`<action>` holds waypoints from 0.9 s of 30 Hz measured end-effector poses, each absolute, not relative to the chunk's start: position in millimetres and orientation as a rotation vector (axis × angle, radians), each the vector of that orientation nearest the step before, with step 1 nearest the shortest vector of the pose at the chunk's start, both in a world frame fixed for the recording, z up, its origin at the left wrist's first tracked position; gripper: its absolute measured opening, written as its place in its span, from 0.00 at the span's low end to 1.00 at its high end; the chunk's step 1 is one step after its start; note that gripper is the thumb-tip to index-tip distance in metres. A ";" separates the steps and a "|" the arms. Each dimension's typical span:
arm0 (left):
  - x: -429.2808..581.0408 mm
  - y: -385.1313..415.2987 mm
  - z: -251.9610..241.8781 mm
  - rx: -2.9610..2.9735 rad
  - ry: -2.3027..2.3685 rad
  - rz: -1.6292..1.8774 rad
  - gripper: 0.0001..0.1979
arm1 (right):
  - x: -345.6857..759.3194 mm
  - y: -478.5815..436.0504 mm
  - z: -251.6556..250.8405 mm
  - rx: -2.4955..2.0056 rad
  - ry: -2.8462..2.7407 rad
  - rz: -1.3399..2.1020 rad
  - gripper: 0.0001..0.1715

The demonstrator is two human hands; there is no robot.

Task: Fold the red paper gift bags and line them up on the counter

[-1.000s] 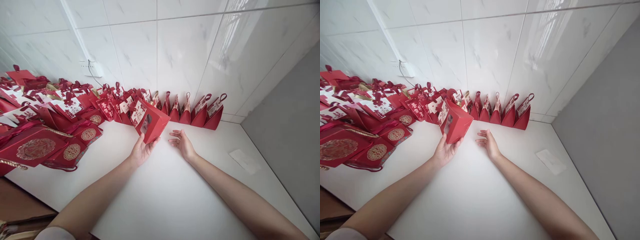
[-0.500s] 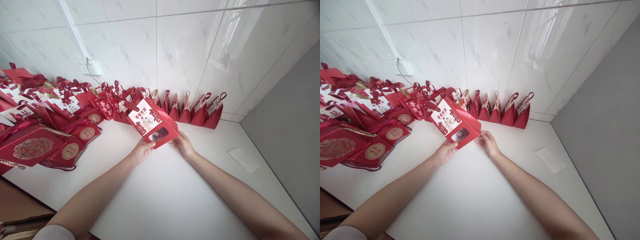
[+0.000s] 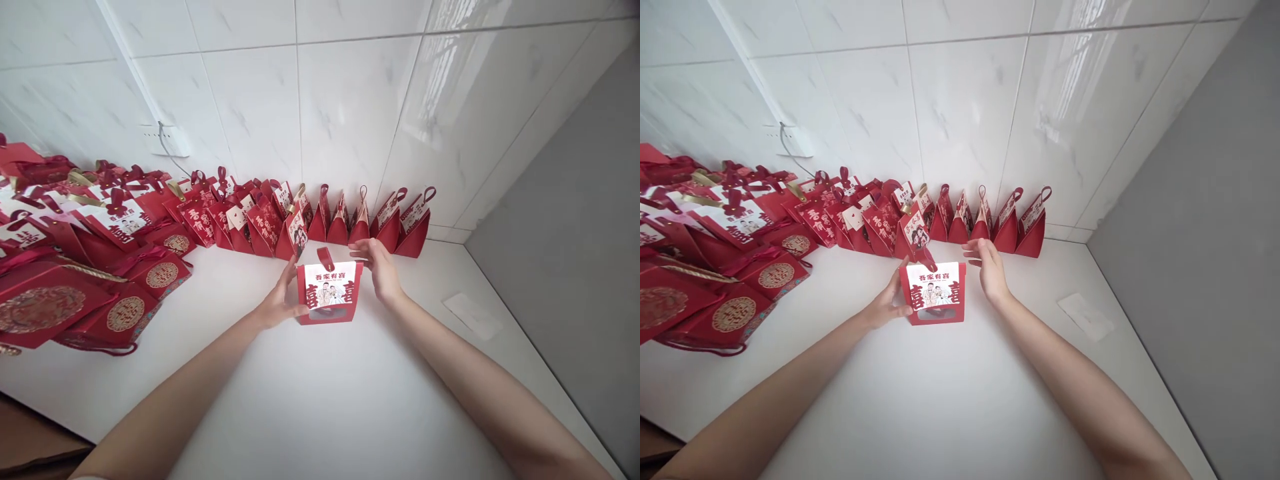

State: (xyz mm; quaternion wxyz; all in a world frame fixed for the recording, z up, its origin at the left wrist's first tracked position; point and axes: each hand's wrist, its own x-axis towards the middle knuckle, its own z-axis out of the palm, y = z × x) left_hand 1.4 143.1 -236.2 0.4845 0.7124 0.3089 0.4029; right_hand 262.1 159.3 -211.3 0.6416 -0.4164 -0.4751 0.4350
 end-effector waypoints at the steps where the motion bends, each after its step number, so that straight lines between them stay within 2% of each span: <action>1: 6.5 139.9 -237.4 1.716 0.746 1.030 0.54 | 259.8 151.1 -199.5 -0.887 -1.201 0.960 0.22; 5: 32.2 131.4 -243.1 1.598 0.811 1.113 0.41 | 250.5 117.0 -156.2 -0.686 -1.644 0.633 0.15; 7: 42.4 131.5 -244.1 1.567 0.827 1.048 0.33 | 249.0 106.2 -141.6 -0.627 -1.886 0.458 0.19; 9: 47.8 133.3 -243.6 1.577 0.804 0.978 0.29 | 249.8 101.8 -133.0 -0.624 -2.084 0.344 0.24; 14: 43.4 136.6 -241.7 1.568 0.809 0.913 0.26 | 264.2 106.6 -123.9 -0.710 -2.274 0.332 0.29; 23: 36.6 139.7 -242.8 1.515 0.747 0.833 0.29 | 297.7 106.3 -107.8 -0.796 -2.306 0.334 0.11; 27: 31.1 144.9 -241.8 1.518 0.747 0.795 0.29 | 306.2 105.5 -103.1 -0.811 -2.377 0.466 0.09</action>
